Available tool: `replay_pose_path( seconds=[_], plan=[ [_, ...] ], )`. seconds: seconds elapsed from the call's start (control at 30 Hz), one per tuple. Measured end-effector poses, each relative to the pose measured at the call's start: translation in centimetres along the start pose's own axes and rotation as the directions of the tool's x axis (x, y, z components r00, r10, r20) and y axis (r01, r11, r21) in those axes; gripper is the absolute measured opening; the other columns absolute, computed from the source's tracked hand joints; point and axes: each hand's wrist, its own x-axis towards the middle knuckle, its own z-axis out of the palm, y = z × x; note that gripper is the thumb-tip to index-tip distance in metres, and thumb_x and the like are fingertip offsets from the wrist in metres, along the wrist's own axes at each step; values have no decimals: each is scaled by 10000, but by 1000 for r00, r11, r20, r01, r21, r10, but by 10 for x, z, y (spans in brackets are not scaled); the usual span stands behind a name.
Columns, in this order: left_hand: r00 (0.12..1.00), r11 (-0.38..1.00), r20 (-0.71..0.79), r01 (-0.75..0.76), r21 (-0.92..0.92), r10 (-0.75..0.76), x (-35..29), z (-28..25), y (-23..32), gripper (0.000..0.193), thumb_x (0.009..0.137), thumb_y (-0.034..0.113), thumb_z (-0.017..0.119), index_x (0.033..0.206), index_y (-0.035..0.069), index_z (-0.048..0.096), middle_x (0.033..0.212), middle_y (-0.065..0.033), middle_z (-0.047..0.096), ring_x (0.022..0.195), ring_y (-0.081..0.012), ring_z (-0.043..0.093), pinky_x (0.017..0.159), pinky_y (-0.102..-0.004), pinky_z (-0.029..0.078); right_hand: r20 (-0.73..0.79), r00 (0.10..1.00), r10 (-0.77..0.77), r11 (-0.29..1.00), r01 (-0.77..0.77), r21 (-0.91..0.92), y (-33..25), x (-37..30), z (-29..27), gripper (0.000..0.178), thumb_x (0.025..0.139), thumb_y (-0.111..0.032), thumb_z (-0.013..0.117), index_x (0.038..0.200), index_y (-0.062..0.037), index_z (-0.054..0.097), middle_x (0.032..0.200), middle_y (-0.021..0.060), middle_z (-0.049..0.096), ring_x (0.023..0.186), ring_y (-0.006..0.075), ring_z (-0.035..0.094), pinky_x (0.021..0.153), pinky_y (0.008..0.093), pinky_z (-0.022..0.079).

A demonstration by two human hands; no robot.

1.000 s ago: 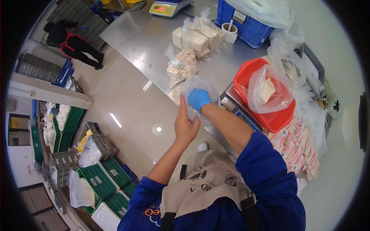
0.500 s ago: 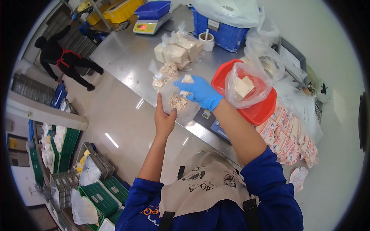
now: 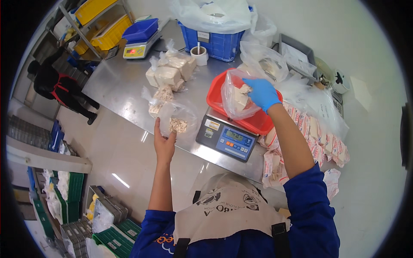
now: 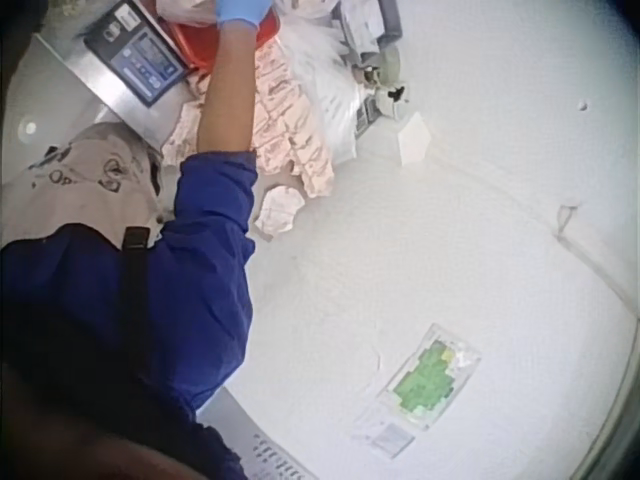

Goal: The person repeatedly weighs blocks of white food on a digital scale, places them into clear plastic bags, and sets the filled bags aside. They also handle smaller crumbled pieces, weighing and bagging them separately. The workspace contains stacks of prepackaged items and a cardboard box.

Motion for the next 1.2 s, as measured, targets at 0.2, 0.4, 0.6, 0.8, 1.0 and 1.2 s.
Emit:
replay_pose_path(
  seconds=[0.2, 0.4, 0.6, 0.8, 1.0, 1.2],
  plan=[
    [998, 998, 23, 59, 28, -60, -7, -6, 9, 754, 855, 83, 663, 1531, 58, 331, 937, -86, 636, 659, -101, 550, 640, -244, 493, -13, 998, 61, 987, -59, 147, -1, 10, -29, 278, 813, -253, 685, 1040, -105, 749, 1086, 164, 706, 1018, 351, 657, 916, 421, 508],
    [997, 996, 4, 83, 45, -83, -17, -12, 6, 740, 850, 105, 671, 1515, 43, 352, 888, -75, 641, 649, -95, 530, 621, -244, 469, -33, 996, 78, 927, -60, 371, -10, 7, -44, 291, 815, -294, 679, 990, -69, 738, 1023, 169, 709, 952, 334, 668, 877, 406, 508],
    [995, 993, 30, 97, 66, -99, -22, -18, 10, 724, 868, 109, 653, 1520, 47, 345, 1102, -109, 630, 700, -90, 543, 703, -269, 518, -52, 997, 63, 928, -39, 371, -12, 7, -47, 369, 871, -379, 654, 1009, -42, 715, 946, 191, 703, 861, 311, 664, 810, 385, 502],
    [995, 994, 37, 91, 64, -94, -27, -23, 11, 713, 875, 106, 641, 1515, 22, 338, 1448, -113, 463, 722, -93, 550, 746, -288, 547, -6, 998, 57, 971, -55, 235, -13, 11, -35, 355, 883, -368, 575, 1001, -54, 695, 1042, 208, 683, 960, 388, 643, 882, 447, 497],
    [994, 991, 43, 95, 90, -99, -27, -25, 12, 702, 877, 101, 640, 1512, 27, 348, 1385, -111, 515, 724, -96, 547, 742, -280, 540, 17, 998, 67, 982, -69, 174, -7, 14, -37, 350, 876, -366, 589, 1025, -75, 713, 1054, 203, 683, 978, 381, 647, 898, 443, 499],
    [999, 997, 30, 42, 70, -44, -26, -25, 4, 689, 873, 101, 664, 1496, 30, 377, 1055, -54, 625, 690, -79, 501, 638, -230, 459, 89, 996, 2, 984, -18, 177, -1, 8, -41, 361, 769, -335, 743, 1039, -95, 742, 1094, 157, 697, 1016, 328, 655, 915, 409, 503]
  ],
)
